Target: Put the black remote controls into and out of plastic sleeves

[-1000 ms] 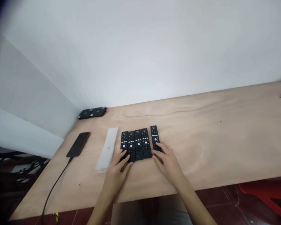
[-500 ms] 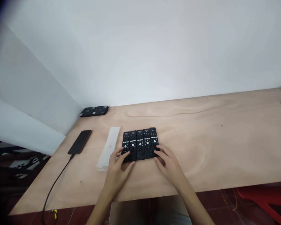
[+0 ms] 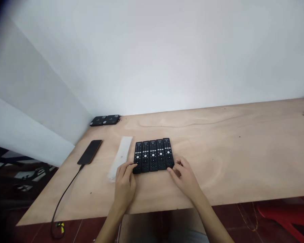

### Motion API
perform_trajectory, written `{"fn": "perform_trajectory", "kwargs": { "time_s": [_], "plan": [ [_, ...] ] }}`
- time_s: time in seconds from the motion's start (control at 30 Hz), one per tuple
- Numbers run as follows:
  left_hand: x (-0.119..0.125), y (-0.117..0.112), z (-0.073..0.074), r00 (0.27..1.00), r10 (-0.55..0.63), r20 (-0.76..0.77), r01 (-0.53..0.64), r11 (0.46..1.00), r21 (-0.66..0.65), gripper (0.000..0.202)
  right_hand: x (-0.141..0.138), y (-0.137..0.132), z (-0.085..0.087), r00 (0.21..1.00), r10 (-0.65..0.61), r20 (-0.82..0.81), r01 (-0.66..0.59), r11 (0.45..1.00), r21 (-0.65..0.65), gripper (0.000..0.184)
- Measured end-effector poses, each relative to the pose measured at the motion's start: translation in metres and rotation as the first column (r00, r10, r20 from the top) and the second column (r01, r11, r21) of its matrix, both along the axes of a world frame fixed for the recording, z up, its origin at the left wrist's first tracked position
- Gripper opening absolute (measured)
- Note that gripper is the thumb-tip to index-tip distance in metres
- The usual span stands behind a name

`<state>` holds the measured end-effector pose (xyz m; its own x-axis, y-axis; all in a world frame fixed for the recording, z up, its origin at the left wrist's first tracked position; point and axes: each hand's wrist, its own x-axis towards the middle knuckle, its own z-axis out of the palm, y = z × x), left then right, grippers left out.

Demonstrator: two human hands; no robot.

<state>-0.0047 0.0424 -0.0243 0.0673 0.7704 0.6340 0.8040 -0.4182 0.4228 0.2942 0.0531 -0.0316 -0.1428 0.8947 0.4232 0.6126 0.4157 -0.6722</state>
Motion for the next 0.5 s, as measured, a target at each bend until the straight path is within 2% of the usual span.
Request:
{"fn": "perform_trajectory", "kwargs": {
  "time_s": [0.13, 0.3, 0.37, 0.47, 0.5],
  "plan": [
    [0.0, 0.003, -0.003, 1.0, -0.005, -0.018, 0.005, 1.0, 0.009, 0.051, 0.0, 0.001, 0.002, 1.0, -0.001, 0.001, 0.001, 1.0, 0.024, 0.037],
    [-0.002, -0.001, -0.006, 0.996, -0.01, -0.087, 0.01, 1.0, -0.007, 0.039, -0.002, -0.005, 0.007, 0.999, 0.035, 0.007, -0.035, 0.998, 0.061, 0.031],
    [0.0, -0.014, -0.006, 0.994, -0.017, -0.108, 0.016, 1.0, -0.01, 0.036, -0.007, -0.016, 0.01, 0.995, 0.101, 0.022, -0.102, 0.994, 0.04, 0.024],
    [0.011, -0.047, -0.007, 0.994, -0.044, -0.104, 0.041, 0.999, -0.03, 0.036, -0.02, -0.042, 0.014, 0.97, 0.235, 0.068, -0.231, 0.971, -0.061, 0.01],
    [0.017, -0.06, -0.007, 0.992, -0.072, -0.099, 0.067, 0.996, -0.056, 0.038, -0.026, -0.051, 0.015, 0.958, 0.271, 0.092, -0.262, 0.96, -0.096, 0.023]
  ]
}}
